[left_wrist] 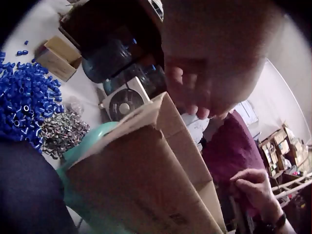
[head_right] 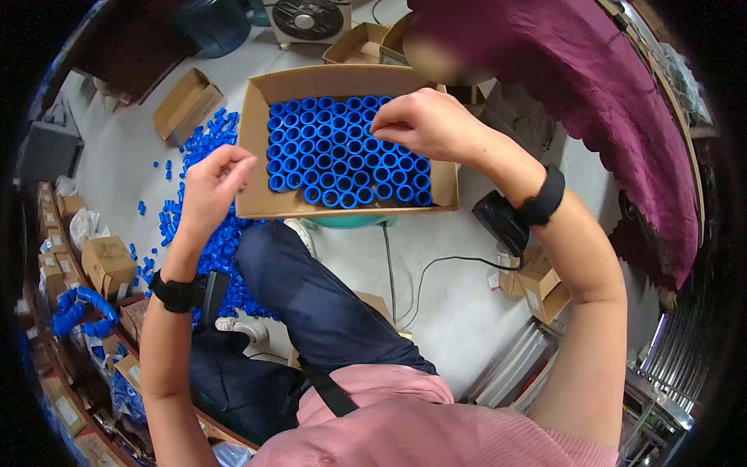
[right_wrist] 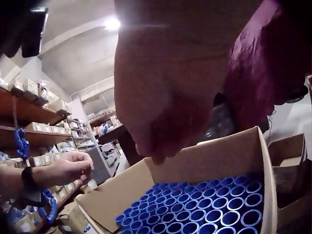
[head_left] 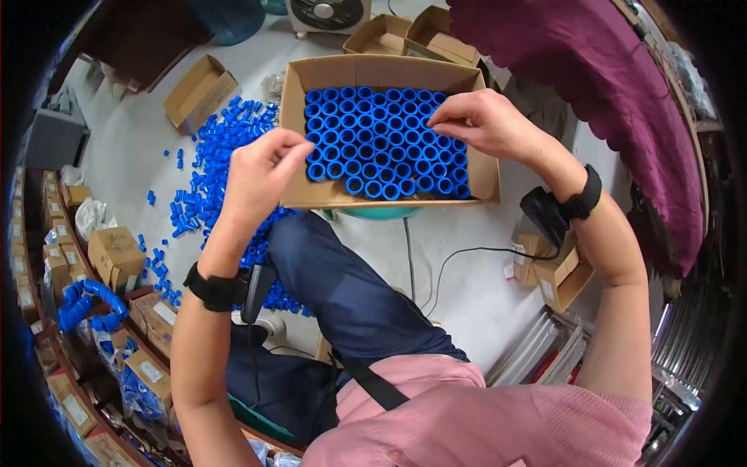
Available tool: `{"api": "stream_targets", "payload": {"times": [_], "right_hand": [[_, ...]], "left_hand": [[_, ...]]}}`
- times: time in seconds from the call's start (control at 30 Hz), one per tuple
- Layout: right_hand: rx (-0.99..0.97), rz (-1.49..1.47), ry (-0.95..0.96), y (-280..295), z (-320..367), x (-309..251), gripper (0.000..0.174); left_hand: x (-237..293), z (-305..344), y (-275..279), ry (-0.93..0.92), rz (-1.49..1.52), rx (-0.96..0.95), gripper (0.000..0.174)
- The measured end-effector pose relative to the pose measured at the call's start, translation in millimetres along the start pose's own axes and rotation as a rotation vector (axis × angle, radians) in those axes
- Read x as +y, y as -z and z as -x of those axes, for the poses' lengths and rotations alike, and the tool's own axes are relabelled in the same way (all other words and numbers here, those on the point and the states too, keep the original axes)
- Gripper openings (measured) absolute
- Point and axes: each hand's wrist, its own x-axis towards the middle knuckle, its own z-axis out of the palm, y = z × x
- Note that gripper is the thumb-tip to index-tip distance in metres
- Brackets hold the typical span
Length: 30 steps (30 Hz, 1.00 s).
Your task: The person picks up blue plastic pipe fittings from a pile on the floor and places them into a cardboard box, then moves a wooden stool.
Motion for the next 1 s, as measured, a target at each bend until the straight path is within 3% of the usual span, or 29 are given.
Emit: {"api": "stream_targets", "payload": {"times": [0.03, 0.1, 0.23, 0.37, 0.4, 0.57, 0.77, 1.0], "right_hand": [[0.003, 0.005, 0.014, 2, 4, -4, 0.014], [0.045, -0.110, -0.177, 6, 8, -19, 0.015], [0.199, -0.247, -0.106, -4, 2, -59, 0.017], [0.286, -0.298, 0.135, -35, -24, -113, 0.020], [0.247, -0.303, 0.201, -42, -30, -134, 0.014], [0.194, -0.488, 0.399, -103, -54, -217, 0.017], [-0.147, -0.856, 0.265, -188, -67, -289, 0.024], [-0.366, -1.078, 0.075, -256, -107, -337, 0.030]], "left_hand": [[-2, 5, 7, 0.013, 0.045, 0.071, 0.011], [-5, 21, 21, 0.058, 0.145, 0.175, 0.022], [-18, 57, 48, 0.062, 0.236, 0.317, 0.031], [-23, 99, 64, 0.097, 0.397, 0.454, 0.034], [-23, 110, 68, 0.099, 0.390, 0.480, 0.032], [-41, 162, 89, 0.089, 0.436, 0.543, 0.026], [-71, 219, 105, 0.245, 0.546, 0.825, 0.014], [-138, 273, 125, 0.364, 0.732, 1.031, 0.021]]}}
